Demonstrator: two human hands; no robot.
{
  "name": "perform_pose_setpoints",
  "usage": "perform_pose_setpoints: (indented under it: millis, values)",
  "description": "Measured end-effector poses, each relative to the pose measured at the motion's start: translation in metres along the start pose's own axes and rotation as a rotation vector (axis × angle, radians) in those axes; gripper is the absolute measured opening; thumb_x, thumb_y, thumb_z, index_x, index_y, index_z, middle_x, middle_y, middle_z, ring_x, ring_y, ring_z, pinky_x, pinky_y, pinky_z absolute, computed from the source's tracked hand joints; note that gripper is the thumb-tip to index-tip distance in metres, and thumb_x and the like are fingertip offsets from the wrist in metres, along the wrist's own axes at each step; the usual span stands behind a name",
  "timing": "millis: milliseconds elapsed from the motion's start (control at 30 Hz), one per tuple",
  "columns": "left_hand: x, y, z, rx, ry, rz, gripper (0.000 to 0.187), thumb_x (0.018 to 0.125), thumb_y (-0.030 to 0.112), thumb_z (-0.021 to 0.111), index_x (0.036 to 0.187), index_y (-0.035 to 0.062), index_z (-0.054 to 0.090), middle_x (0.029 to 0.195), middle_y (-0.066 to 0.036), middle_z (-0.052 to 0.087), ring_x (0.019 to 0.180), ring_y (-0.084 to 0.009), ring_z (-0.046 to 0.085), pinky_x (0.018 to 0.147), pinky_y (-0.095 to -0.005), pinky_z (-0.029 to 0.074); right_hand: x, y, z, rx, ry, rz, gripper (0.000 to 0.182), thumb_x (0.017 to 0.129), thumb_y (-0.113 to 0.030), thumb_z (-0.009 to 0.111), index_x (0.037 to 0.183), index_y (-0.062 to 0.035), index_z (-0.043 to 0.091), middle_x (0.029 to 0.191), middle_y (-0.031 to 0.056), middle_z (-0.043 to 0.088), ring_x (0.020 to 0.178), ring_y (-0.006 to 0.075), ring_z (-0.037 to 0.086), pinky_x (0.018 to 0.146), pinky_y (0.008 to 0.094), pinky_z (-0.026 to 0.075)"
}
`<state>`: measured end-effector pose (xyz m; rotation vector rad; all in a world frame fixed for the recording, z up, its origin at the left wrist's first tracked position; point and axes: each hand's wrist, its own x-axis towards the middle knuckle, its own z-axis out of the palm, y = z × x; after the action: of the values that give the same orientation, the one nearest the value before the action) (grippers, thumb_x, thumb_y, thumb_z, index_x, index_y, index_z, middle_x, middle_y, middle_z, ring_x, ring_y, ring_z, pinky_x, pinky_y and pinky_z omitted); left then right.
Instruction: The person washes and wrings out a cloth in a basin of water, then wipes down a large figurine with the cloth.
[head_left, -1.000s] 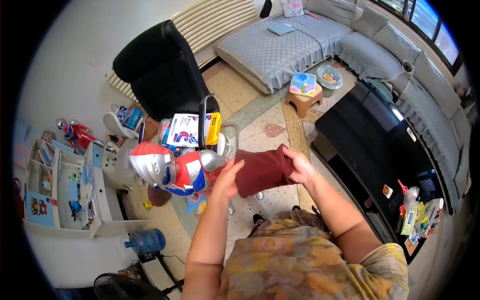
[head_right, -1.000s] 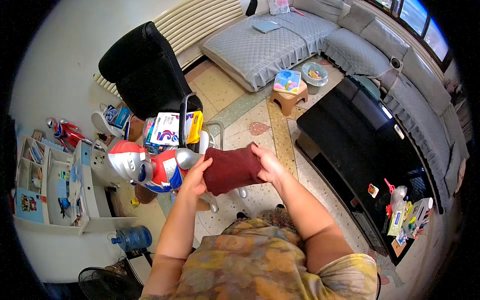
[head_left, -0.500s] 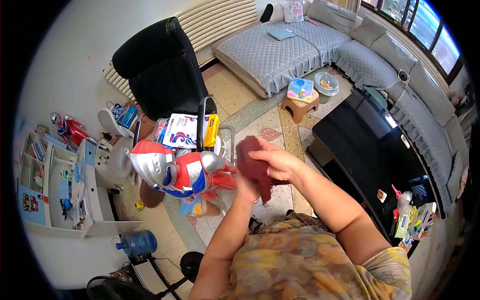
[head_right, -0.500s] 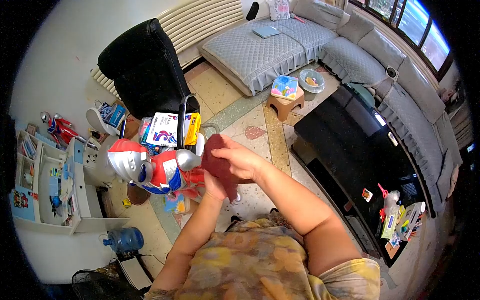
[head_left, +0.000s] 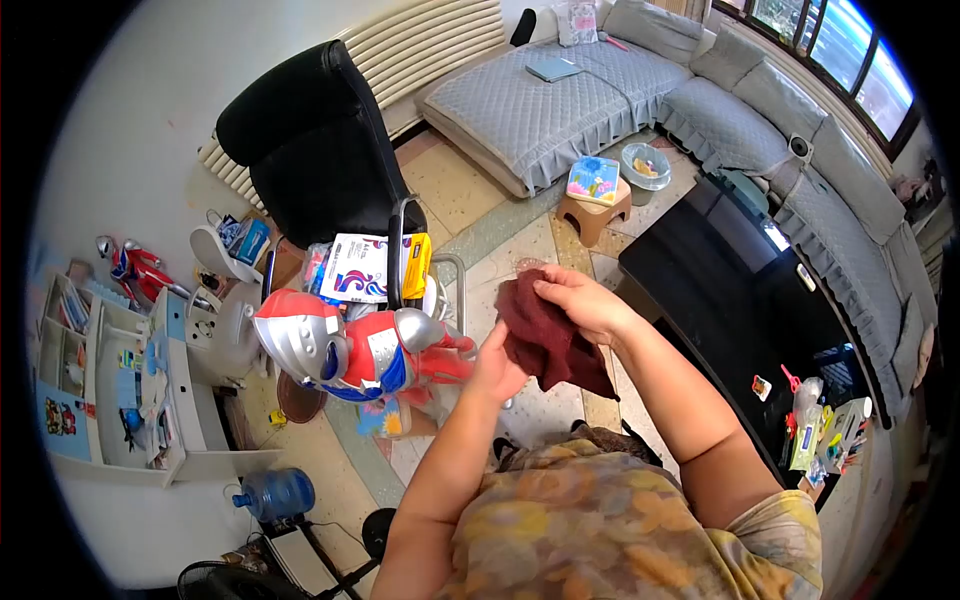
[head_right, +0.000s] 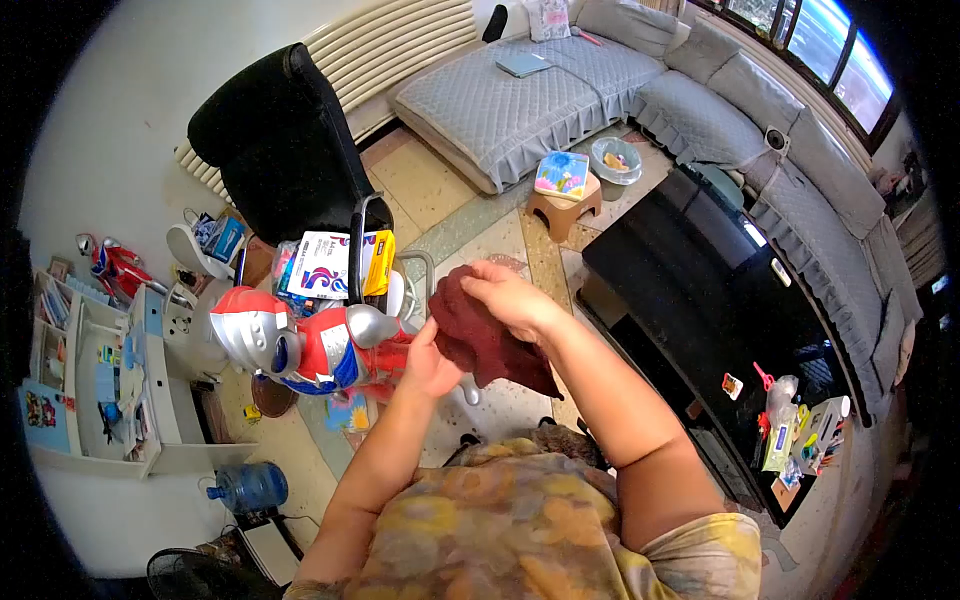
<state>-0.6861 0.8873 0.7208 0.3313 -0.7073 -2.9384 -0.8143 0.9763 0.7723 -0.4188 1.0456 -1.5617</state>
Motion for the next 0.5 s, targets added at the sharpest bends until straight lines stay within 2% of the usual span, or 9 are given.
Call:
perform_pose_setpoints:
  millis: [67, 167, 200, 300, 333, 367, 433, 467, 500]
  values:
    - [-0.005, 0.004, 0.006, -0.015, 0.008, 0.021, 0.050, 0.093, 0.037, 0.030, 0.132, 0.0056, 0.030, 0.133, -0.009, 0.038, 0.122, -0.0247, 0.036, 0.103, -0.0413, 0.026, -0.012, -0.011, 0.006, -0.159, 0.127, -0.085, 0.023, 0.089, -0.014, 0.045, 0.108, -0.0007, 0.049, 0.097, 0.0065, 0.058, 0.087, 0.0131, 0.054, 0.075, 0.0270, 0.046]
    - [-0.014, 0.012, 0.011, -0.052, -0.026, 0.067, 0.051, 0.093, 0.037, 0.032, 0.131, 0.0036, 0.031, 0.133, -0.011, 0.038, 0.122, -0.0260, 0.037, 0.103, -0.0418, 0.027, -0.010, 0.000, -0.021, -0.267, 0.258, -0.181, 0.021, 0.089, -0.013, 0.045, 0.106, -0.0010, 0.051, 0.096, 0.0063, 0.058, 0.085, 0.0123, 0.054, 0.074, 0.0264, 0.046]
    - [-0.015, 0.014, 0.011, -0.056, -0.019, 0.064, 0.051, 0.092, 0.037, 0.032, 0.130, 0.0036, 0.032, 0.132, -0.011, 0.039, 0.121, -0.0263, 0.038, 0.102, -0.0419, 0.027, -0.013, 0.003, -0.023, -0.235, 0.263, -0.112, 0.016, 0.090, -0.014, 0.046, 0.103, -0.0063, 0.052, 0.092, 0.0006, 0.057, 0.080, 0.0084, 0.053, 0.068, 0.0239, 0.046]
    - [-0.018, 0.013, 0.006, -0.064, 0.015, 0.048, 0.051, 0.092, 0.038, 0.034, 0.129, 0.0036, 0.034, 0.131, -0.011, 0.041, 0.120, -0.0271, 0.039, 0.101, -0.0420, 0.029, -0.016, 0.015, -0.028, -0.145, 0.288, 0.014, 0.015, 0.089, -0.015, 0.047, 0.102, -0.0085, 0.053, 0.090, -0.0015, 0.057, 0.078, 0.0066, 0.053, 0.062, 0.0222, 0.046]
    - [-0.019, 0.012, 0.002, -0.060, 0.032, 0.032, 0.051, 0.092, 0.038, 0.034, 0.129, 0.0037, 0.034, 0.131, -0.011, 0.041, 0.120, -0.0269, 0.039, 0.101, -0.0420, 0.029, -0.017, 0.018, -0.029, -0.284, 0.297, 0.049, 0.015, 0.089, -0.016, 0.048, 0.101, -0.0095, 0.054, 0.089, -0.0016, 0.058, 0.076, 0.0058, 0.054, 0.057, 0.0210, 0.046]
    - [-0.019, 0.012, 0.001, -0.054, 0.048, 0.014, 0.051, 0.091, 0.038, 0.034, 0.130, 0.0039, 0.034, 0.131, -0.011, 0.041, 0.120, -0.0268, 0.039, 0.101, -0.0420, 0.029, -0.019, 0.022, -0.029, -0.208, 0.283, 0.119, 0.015, 0.088, -0.017, 0.049, 0.099, -0.0083, 0.054, 0.087, -0.0008, 0.058, 0.075, 0.0060, 0.055, 0.054, 0.0201, 0.047]
    - [-0.020, 0.013, 0.003, -0.055, 0.040, 0.008, 0.052, 0.091, 0.039, 0.034, 0.130, 0.0040, 0.034, 0.131, -0.011, 0.041, 0.120, -0.0266, 0.039, 0.101, -0.0420, 0.029, -0.015, 0.036, -0.047, -0.032, 0.145, 0.242, 0.021, 0.090, -0.020, 0.046, 0.104, -0.0055, 0.053, 0.096, 0.0035, 0.059, 0.084, 0.0111, 0.058, 0.065, 0.0249, 0.051]
    - [-0.021, 0.013, 0.004, -0.061, 0.032, 0.003, 0.052, 0.091, 0.039, 0.034, 0.130, 0.0041, 0.034, 0.131, -0.011, 0.040, 0.120, -0.0264, 0.039, 0.101, -0.0420, 0.029, -0.014, 0.043, -0.051, -0.033, 0.143, 0.244, 0.021, 0.090, -0.020, 0.046, 0.104, -0.0055, 0.053, 0.096, 0.0035, 0.059, 0.084, 0.0111, 0.058, 0.065, 0.0249, 0.051]
    - [-0.022, 0.012, 0.006, -0.063, 0.035, 0.005, 0.052, 0.091, 0.039, 0.034, 0.130, 0.0041, 0.034, 0.131, -0.011, 0.040, 0.120, -0.0264, 0.039, 0.101, -0.0420, 0.029, -0.014, 0.047, -0.051, 0.175, 0.060, 0.289, 0.027, 0.090, -0.021, 0.044, 0.110, -0.0045, 0.050, 0.101, 0.0070, 0.059, 0.086, 0.0145, 0.059, 0.065, 0.0271, 0.051]
